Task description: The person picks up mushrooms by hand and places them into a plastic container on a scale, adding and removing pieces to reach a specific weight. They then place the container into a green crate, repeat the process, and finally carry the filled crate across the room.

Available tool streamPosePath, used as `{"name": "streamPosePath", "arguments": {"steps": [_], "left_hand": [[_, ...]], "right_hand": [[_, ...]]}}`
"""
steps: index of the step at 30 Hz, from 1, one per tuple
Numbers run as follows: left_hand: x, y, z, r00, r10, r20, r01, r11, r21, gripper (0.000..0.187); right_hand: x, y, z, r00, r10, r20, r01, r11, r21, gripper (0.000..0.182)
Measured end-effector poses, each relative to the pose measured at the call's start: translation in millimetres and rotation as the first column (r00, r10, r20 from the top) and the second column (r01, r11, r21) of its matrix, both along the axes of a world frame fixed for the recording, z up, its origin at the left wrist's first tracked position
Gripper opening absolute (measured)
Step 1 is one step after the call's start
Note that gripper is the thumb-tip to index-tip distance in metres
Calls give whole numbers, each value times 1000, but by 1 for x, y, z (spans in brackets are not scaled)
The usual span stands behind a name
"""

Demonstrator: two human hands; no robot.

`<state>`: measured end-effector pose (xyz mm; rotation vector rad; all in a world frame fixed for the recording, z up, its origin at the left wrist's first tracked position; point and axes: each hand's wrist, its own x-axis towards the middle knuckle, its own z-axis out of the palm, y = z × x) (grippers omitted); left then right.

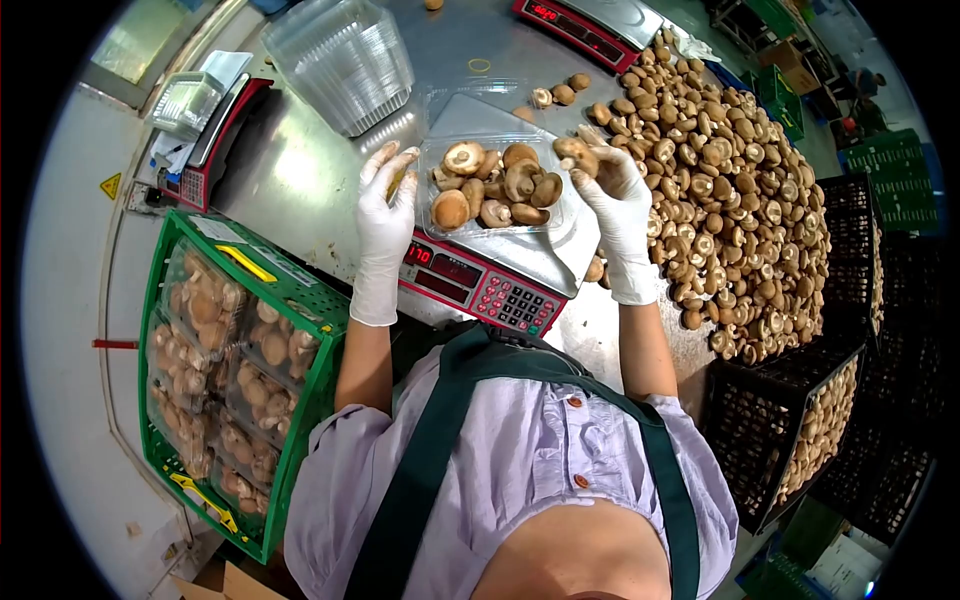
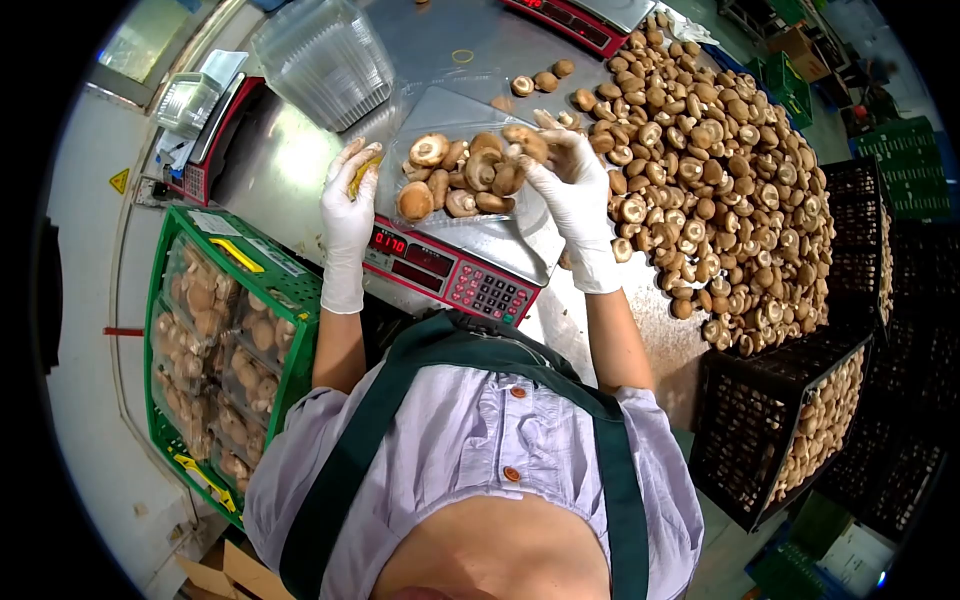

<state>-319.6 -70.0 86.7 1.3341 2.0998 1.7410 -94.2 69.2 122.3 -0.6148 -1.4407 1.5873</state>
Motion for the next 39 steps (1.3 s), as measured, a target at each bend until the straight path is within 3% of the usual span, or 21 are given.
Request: {"name": "streamPosePath", "arguments": {"steps": [1, 7, 10, 13, 14, 15, 17, 18, 19, 21, 23, 25, 27, 29, 31, 32, 34, 35, 36, 37, 39], "left_hand": [[-1, 0, 0, 1000, 1, -10, -1, 1000, 6, 25], [-1, 0, 5, 1000, -1, -14, 1, 1000, 5, 26], [-2, 2, 2, 1000, -8, -7, 8, 1000, 8, 26], [-3, 3, 0, 1000, -5, 2, 5, 1000, 14, 26], [-3, 3, 0, 1000, -3, 9, 3, 1000, 22, 26], [-4, 3, 0, 1000, -4, 9, 4, 1000, 23, 26], [-6, 2, 2, 999, 14, -38, -13, 1000, 8, 25], [-6, 2, 3, 999, 13, -36, -12, 1000, 10, 25], [-6, 2, 4, 1000, 13, -28, -13, 1000, 0, 26], [-7, 2, 6, 1000, 12, -18, -12, 1000, -11, 26], [-7, 4, 8, 998, 45, -44, -45, 999, -13, 25], [-6, 5, 11, 998, 41, -45, -42, 999, -17, 25], [-5, 8, 11, 998, 32, -50, -33, 999, -20, 25], [-6, 10, 10, 999, 30, -41, -30, 999, -11, 25], [-7, 11, 10, 999, 29, -44, -30, 999, -27, 24], [-7, 11, 9, 998, 38, -43, -40, 998, -46, 24], [-12, 13, 4, 999, 35, -16, -36, 999, -31, 24], [-15, 14, 2, 999, 40, 9, -40, 999, -19, 24], [-18, 14, 0, 998, 50, -40, -52, 998, -43, 25], [-18, 15, 1, 998, 43, -38, -45, 998, -45, 25], [-17, 16, 6, 996, 87, -6, -88, 996, -33, 22]], "right_hand": [[-2, -2, 3, 995, -50, -82, 49, 999, -14, 28], [22, 12, -13, 991, -37, -130, 6, 974, -226, 26], [26, 6, -3, 988, 15, -151, -64, 943, -327, 46], [37, 1, -8, 957, 44, -288, -176, 874, -453, 48], [42, 3, -16, 980, 13, -199, -105, 882, -459, 48], [46, 5, -23, 990, -45, -135, -24, 881, -473, 37], [66, 16, -53, 995, 16, -95, -54, 908, -415, 23], [75, 13, -59, 994, -32, -102, -19, 887, -462, 16], [85, 9, -67, 991, -78, -107, 14, 866, -500, 15], [107, 1, -75, 987, -153, 47, 153, 814, -561, 15], [139, 1, -115, 964, -260, 60, 243, 763, -599, 18], [159, -12, -120, 938, -323, 130, 337, 754, -564, 19], [189, -28, -132, 885, -400, 240, 463, 697, -547, 20], [204, -50, -111, 807, -406, 428, 569, 729, -380, 17], [249, -66, -122, 688, -403, 604, 636, 735, -234, 20], [265, -77, -115, 564, -393, 727, 700, 694, -168, 17], [313, -102, -127, 320, -492, 809, 821, 570, 22, 18], [340, -114, -140, 306, -539, 785, 895, 444, -45, 20], [364, -131, -135, 335, -432, 838, 903, 402, -153, 21], [367, -145, -118, 184, -298, 937, 925, 374, -63, 22], [410, -182, -141, 170, -450, 877, 925, 380, 15, 23]]}}
